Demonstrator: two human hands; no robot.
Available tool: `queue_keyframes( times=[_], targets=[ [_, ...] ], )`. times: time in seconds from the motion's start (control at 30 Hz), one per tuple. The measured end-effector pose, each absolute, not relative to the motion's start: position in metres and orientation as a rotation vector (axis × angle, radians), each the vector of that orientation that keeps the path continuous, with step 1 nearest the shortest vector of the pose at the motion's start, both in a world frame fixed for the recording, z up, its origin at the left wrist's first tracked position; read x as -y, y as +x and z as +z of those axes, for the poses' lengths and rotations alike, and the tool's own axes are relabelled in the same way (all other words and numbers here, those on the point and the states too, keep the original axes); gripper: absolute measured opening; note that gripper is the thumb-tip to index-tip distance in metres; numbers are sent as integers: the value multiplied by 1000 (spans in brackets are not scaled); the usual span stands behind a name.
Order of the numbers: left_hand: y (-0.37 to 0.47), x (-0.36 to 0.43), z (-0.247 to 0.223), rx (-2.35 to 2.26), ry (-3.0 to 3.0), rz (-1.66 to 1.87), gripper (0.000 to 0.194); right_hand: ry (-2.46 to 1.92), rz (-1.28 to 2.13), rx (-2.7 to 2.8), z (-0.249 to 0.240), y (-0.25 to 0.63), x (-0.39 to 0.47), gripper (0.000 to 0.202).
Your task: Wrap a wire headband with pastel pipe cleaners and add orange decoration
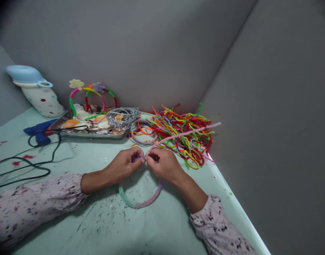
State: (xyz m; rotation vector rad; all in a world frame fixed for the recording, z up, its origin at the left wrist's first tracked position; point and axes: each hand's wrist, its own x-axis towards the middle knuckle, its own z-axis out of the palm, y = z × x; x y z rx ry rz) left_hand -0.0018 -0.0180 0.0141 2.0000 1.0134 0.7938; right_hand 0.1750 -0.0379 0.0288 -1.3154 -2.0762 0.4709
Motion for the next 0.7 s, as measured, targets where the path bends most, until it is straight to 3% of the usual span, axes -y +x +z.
queue_keyframes(
  times=[0.7],
  targets=[
    [-1,20,16,-1068,2023,720,11,-1388,685,2063,32,175,38,14]
  ],
)
